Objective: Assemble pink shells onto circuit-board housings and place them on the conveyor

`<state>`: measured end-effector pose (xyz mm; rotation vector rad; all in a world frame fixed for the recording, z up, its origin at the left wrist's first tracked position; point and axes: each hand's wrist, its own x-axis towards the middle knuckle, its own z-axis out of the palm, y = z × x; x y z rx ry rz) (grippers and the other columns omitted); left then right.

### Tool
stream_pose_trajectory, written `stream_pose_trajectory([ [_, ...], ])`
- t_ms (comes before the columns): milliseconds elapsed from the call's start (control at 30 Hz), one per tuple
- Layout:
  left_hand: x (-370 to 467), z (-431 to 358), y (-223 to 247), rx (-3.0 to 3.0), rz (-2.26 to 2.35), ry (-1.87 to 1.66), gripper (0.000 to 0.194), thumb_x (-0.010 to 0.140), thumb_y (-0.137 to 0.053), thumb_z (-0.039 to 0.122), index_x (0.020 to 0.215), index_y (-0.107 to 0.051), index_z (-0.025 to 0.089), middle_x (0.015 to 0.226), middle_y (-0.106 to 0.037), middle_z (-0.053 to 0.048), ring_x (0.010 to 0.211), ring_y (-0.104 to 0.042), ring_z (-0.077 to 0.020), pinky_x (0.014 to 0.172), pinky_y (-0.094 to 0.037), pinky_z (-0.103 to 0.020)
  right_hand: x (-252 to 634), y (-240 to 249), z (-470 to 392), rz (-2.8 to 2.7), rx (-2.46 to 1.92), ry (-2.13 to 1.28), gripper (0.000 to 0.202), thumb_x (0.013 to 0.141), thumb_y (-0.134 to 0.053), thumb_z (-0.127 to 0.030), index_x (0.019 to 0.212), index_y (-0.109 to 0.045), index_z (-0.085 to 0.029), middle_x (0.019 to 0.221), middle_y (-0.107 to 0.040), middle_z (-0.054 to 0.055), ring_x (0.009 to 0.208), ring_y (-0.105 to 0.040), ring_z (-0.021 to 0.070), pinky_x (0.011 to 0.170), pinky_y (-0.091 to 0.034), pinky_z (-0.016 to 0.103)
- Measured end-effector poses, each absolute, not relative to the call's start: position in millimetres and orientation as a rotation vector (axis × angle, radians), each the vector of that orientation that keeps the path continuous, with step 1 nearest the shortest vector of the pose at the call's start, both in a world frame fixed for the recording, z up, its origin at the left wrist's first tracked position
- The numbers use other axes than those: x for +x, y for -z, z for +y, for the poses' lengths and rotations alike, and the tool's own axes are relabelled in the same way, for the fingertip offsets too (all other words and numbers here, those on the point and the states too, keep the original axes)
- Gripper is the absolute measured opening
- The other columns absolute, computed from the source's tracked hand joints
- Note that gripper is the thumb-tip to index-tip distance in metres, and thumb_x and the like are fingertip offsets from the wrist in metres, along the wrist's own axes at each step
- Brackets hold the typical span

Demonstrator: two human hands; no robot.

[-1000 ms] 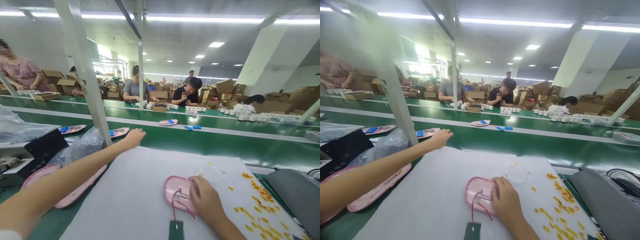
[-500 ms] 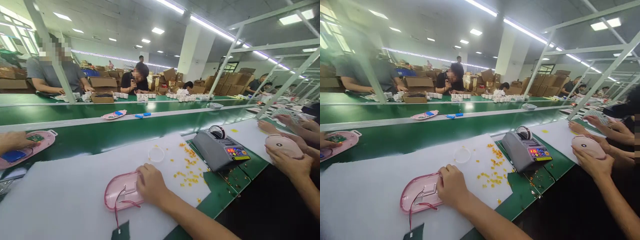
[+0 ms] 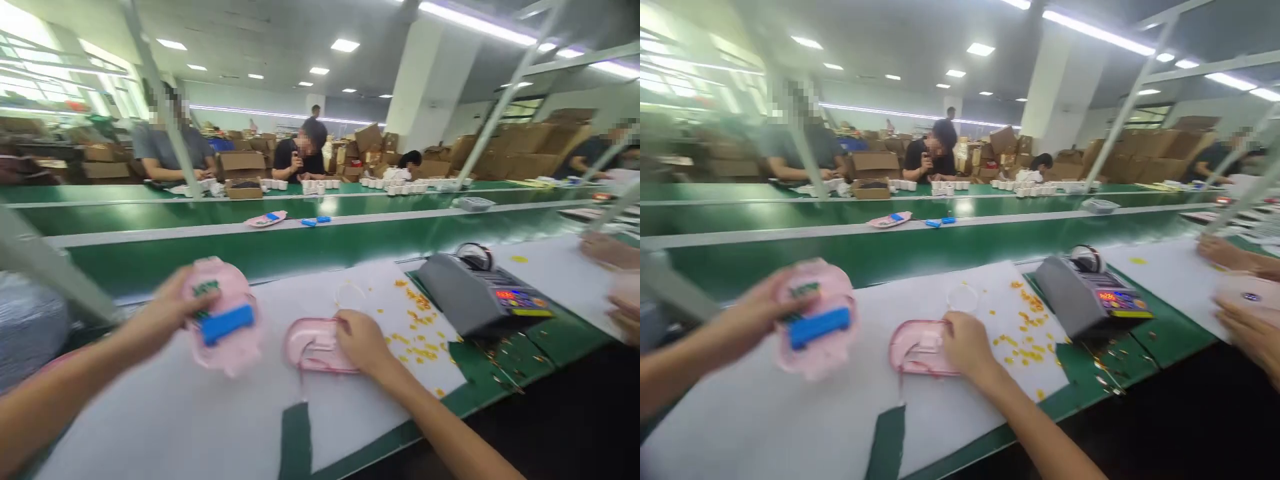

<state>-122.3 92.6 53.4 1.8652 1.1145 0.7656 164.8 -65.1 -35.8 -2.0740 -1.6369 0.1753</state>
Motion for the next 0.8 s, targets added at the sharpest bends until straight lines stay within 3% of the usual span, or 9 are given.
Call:
stream_pose_trajectory([
  [67, -123, 39, -6, 1.610, 1.057, -0.648, 0.079, 0.080, -0.064, 0.057, 0.142, -0.031, 0.021, 0.116, -0.065, -0.015, 0.086, -0.069, -0.0294, 0.058, -0.058, -0.037, 175, 36, -73, -1.638, -2.159, -0.080, 0.028, 0.086, -0.041, -0.015, 0.088, -0.068, -0.019, 0.090, -0.070, 0.006, 0.085, -0.063, 0.0201, 0.073, -0.040, 0.029],
  [133, -126, -7, 31, 1.493, 1.023, -0.661, 0.073, 0.094, -0.047, 0.050, 0.150, -0.008, 0.024, 0.127, -0.060, -0.018, 0.090, -0.070, -0.0259, 0.064, -0.060, -0.036, 181, 36, -80, -1.668, -2.202, 0.051, 0.029, 0.089, -0.040, -0.018, 0.091, -0.069, -0.019, 0.094, -0.070, 0.007, 0.086, -0.062, 0.0205, 0.072, -0.041, 0.030],
  [200, -138, -37, 50, 1.624, 1.053, -0.742, 0.069, 0.100, -0.037, 0.043, 0.153, 0.005, 0.025, 0.140, -0.049, -0.021, 0.100, -0.069, -0.0248, 0.072, -0.062, -0.036, 182, 34, -86, -1.717, -2.187, 0.135, 0.031, 0.088, -0.041, -0.017, 0.098, -0.070, -0.018, 0.099, -0.069, 0.009, 0.088, -0.062, 0.0212, 0.076, -0.043, 0.032],
  [300, -166, -49, 51, 2.238, 1.228, -0.872, 0.062, 0.098, -0.043, 0.036, 0.153, -0.017, 0.030, 0.151, -0.038, -0.016, 0.122, -0.057, -0.0310, 0.084, -0.060, -0.041, 174, 26, -87, -1.859, -2.006, 0.085, 0.036, 0.086, -0.042, -0.016, 0.112, -0.067, -0.019, 0.113, -0.066, 0.009, 0.102, -0.061, 0.0217, 0.088, -0.046, 0.035],
  [367, -181, -41, 44, 2.706, 1.148, -0.856, 0.051, 0.096, -0.041, 0.023, 0.146, -0.037, 0.032, 0.148, -0.044, -0.009, 0.127, -0.052, -0.0304, 0.090, -0.058, -0.042, 169, 19, -82, -1.963, -1.889, -0.041, 0.035, 0.087, -0.047, -0.022, 0.118, -0.065, -0.021, 0.124, -0.062, 0.008, 0.113, -0.057, 0.0232, 0.095, -0.045, 0.037],
  [433, -189, -28, 37, 3.001, 0.847, -0.749, 0.054, 0.092, -0.035, 0.008, 0.139, -0.048, 0.031, 0.139, -0.054, -0.005, 0.124, -0.055, -0.0244, 0.092, -0.056, -0.037, 165, 12, -76, -2.048, -1.857, -0.210, 0.038, 0.086, -0.053, -0.028, 0.123, -0.062, -0.023, 0.130, -0.059, 0.008, 0.118, -0.055, 0.0249, 0.098, -0.044, 0.039],
  [567, -186, -3, 22, 3.126, 0.485, -0.551, 0.048, 0.094, -0.037, 0.007, 0.133, -0.054, 0.027, 0.135, -0.058, -0.005, 0.126, -0.052, -0.0218, 0.101, -0.050, -0.036, 164, 9, -68, -2.045, -1.965, -0.389, 0.047, 0.084, -0.057, -0.035, 0.128, -0.058, -0.021, 0.127, -0.060, 0.010, 0.113, -0.058, 0.0253, 0.095, -0.046, 0.039],
  [700, -174, 19, 10, 3.083, 0.289, -0.419, 0.041, 0.099, -0.035, 0.013, 0.132, -0.055, 0.024, 0.142, -0.051, -0.007, 0.134, -0.044, -0.0226, 0.114, -0.036, -0.043, 164, 15, -66, -2.037, -1.986, -0.256, 0.047, 0.079, -0.060, -0.033, 0.124, -0.060, -0.018, 0.116, -0.062, 0.010, 0.100, -0.061, 0.0228, 0.085, -0.048, 0.034],
  [800, -163, 32, 10, 3.030, 0.099, -0.352, 0.037, 0.101, -0.033, 0.017, 0.129, -0.056, 0.020, 0.139, -0.055, -0.007, 0.132, -0.046, -0.0217, 0.114, -0.036, -0.039, 161, 14, -65, -2.013, -1.885, -0.110, 0.050, 0.076, -0.058, -0.027, 0.125, -0.058, -0.018, 0.112, -0.061, 0.008, 0.095, -0.061, 0.0210, 0.081, -0.049, 0.033],
])
